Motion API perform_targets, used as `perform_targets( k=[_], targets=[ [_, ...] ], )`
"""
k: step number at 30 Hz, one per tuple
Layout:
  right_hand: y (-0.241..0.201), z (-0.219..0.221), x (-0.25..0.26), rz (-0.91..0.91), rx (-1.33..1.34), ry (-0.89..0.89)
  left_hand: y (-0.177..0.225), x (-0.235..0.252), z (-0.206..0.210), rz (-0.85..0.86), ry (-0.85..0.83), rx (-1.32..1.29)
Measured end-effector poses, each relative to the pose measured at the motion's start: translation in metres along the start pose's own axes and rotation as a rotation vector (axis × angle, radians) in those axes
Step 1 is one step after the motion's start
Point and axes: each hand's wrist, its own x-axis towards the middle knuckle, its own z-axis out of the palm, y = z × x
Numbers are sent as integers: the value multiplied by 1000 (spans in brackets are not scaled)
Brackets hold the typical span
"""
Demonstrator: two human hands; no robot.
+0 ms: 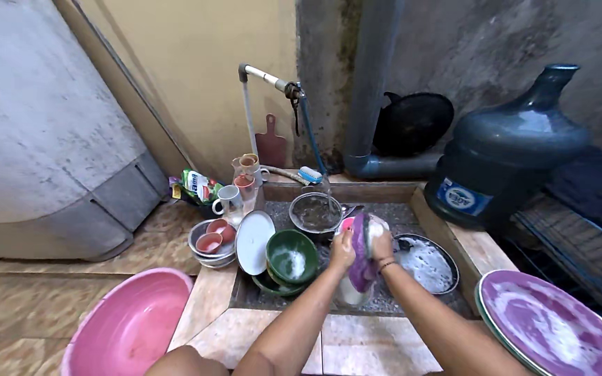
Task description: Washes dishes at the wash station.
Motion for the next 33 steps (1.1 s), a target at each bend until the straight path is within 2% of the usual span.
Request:
perform_targets(
  k=[2, 4, 6, 8, 9, 11, 14, 16, 17, 19, 20, 21, 23, 26, 28, 30, 33],
  targets=[
    [5, 15, -26, -134, 24, 14, 3, 10, 0, -25, 130, -110],
    [18, 21, -29, -90, 71, 33, 11, 17, -6, -45, 228, -223],
    [30, 11, -10, 86, 146, 51, 15, 15, -16, -50, 191, -289],
    [32, -6, 14, 228, 248, 79, 19, 4, -21, -64, 20, -243],
    [27, -15, 20, 197, 236, 31, 17, 0, -21, -58, -70, -188],
    [9, -20, 25, -31, 15, -103, 9, 1, -17, -51, -155, -74],
    [-22, 0, -1, -257, -323, -251, 4, 8, -7, -85, -24, -49],
    [-33, 7, -31, -296, -415, -357, 13, 11, -6, -179, 140, -128],
    [-24, 12, -41, -368, -439, -353, 15, 15, -8, -257, 244, -220],
    [13, 23, -43, -608, -362, -148, 11, 24, -14, -359, 414, -466],
    [30, 23, -37, -658, -296, -74, 9, 25, -20, -372, 430, -561],
    [43, 22, -29, -642, -229, -39, 7, 24, -28, -368, 426, -639],
    [53, 12, -9, -492, -74, -26, 4, 20, -44, -336, 345, -724],
    [41, -16, 20, -158, 31, -125, 5, 2, -48, -301, 72, -492],
    [25, -21, 34, -91, -6, -277, 8, -9, -36, -247, -98, -212],
    [3, -10, 30, -199, -160, -356, 6, -8, -20, -228, -87, -103],
    [-21, 17, -15, -371, -353, -309, 9, 4, -8, -301, 141, -133]
  ],
)
